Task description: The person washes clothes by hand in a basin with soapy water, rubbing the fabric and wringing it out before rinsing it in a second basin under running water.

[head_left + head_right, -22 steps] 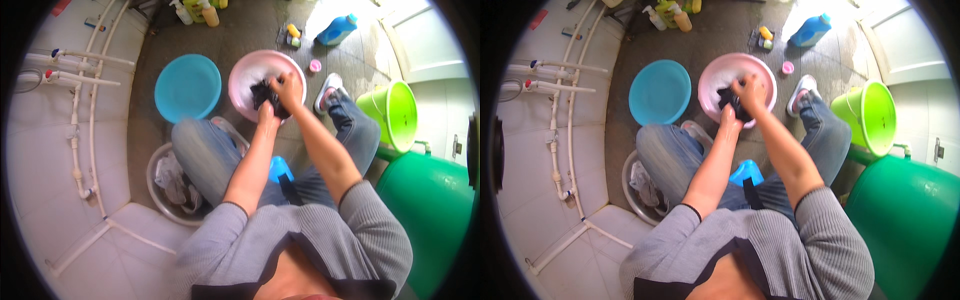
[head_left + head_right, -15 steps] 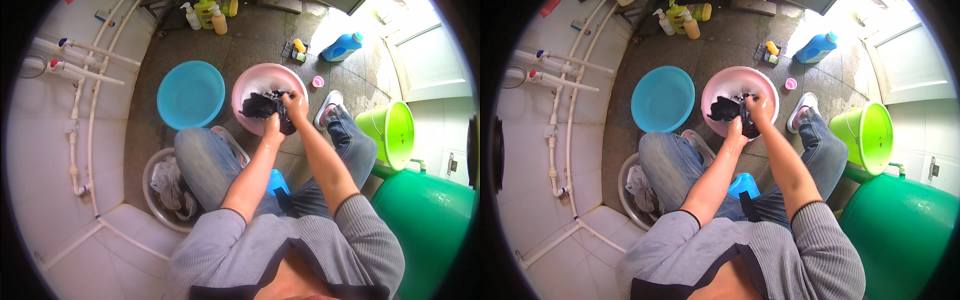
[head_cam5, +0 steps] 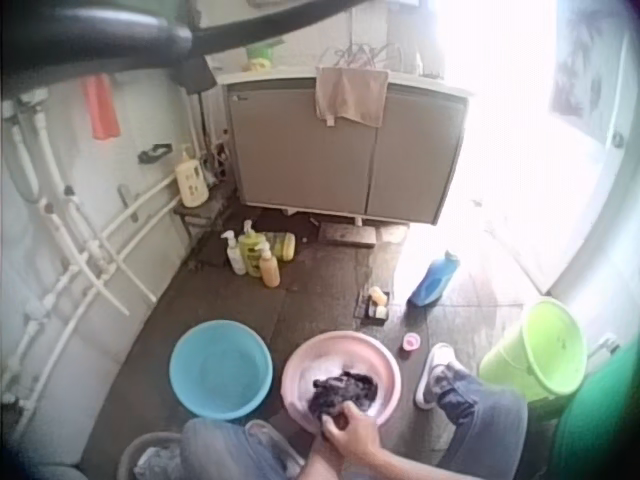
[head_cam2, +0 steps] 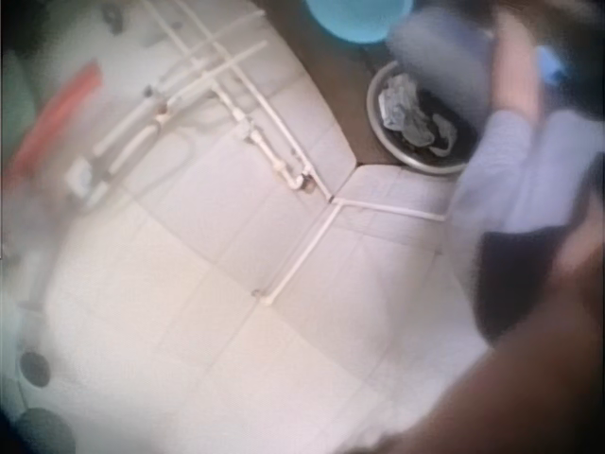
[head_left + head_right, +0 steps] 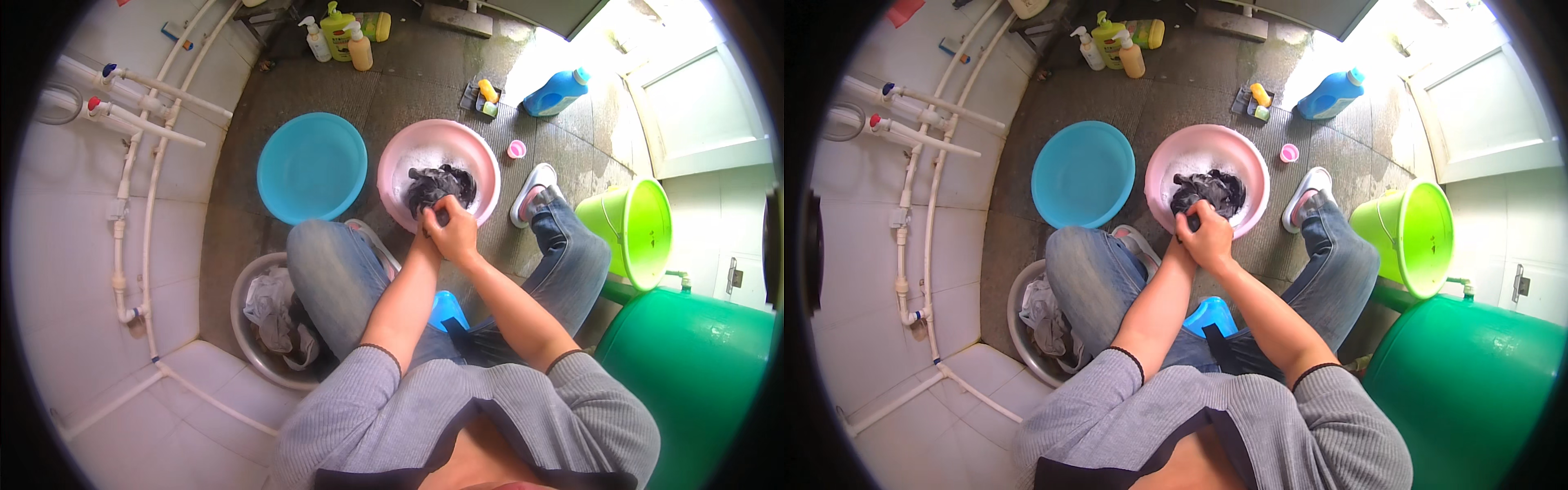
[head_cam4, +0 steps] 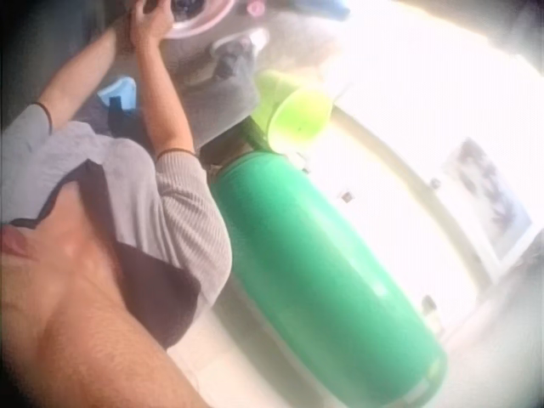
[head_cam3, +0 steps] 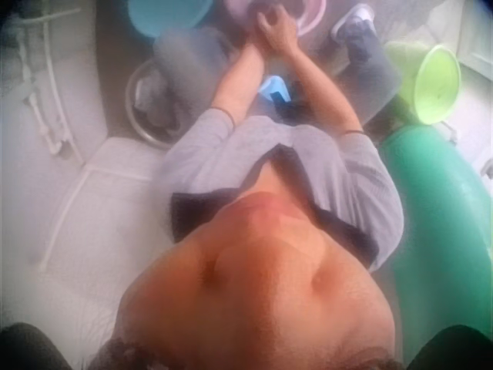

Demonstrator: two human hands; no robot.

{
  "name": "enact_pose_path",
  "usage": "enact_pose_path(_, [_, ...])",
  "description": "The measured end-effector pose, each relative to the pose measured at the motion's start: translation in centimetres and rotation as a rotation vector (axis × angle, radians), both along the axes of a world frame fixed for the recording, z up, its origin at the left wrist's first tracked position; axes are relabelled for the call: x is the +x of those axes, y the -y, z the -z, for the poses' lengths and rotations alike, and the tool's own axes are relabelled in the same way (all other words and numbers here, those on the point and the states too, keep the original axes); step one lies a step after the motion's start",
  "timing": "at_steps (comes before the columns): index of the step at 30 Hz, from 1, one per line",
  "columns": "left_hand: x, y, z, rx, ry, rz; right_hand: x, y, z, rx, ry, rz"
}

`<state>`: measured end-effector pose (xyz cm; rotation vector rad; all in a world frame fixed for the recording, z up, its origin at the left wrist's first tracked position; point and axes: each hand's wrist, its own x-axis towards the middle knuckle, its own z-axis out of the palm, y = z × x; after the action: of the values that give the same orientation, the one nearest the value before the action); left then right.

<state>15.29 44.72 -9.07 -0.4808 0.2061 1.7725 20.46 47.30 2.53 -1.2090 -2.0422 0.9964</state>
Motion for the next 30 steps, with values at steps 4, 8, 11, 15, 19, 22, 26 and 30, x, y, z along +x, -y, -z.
enact_pose_path(4, [3.4,-4.0,-5.8,-0.411,-0.341,0.028,4.5,-10.0,5.6,-0.207,0.169,0.400])
enact_pose_path(8, [-0.4,-2.0,-5.4,-0.428,-0.562,0.050,4.3,-6.5,5.8,-1.341,-0.506,0.207])
enact_pose_path(11, [0.1,-2.3,-5.0,-0.392,-0.943,-0.018,6.1,-7.2,4.1,-1.676,-0.381,0.151])
enact_pose_path(15, [1.8,-3.7,-3.2,-0.205,-0.700,-0.055,6.5,-12.3,5.2,-1.058,-0.407,0.206])
enact_pose_path(19, [0.8,-3.4,-4.3,-0.537,-0.134,0.411,3.3,-10.7,-1.8,-0.054,-0.294,0.116])
enact_pose_path(22, [0.5,-2.8,-4.5,-0.114,-0.064,0.319,2.3,-6.8,-4.0,0.317,-0.246,-0.277])
enact_pose_path(26, [-0.8,-1.5,-5.5,-0.061,-0.177,0.387,4.1,1.7,-3.7,0.258,-0.191,-0.596])
enact_pose_path(30, [1.8,-1.5,-1.3,-0.072,-0.579,-0.011,2.7,-3.5,0.4,0.477,0.041,-0.303])
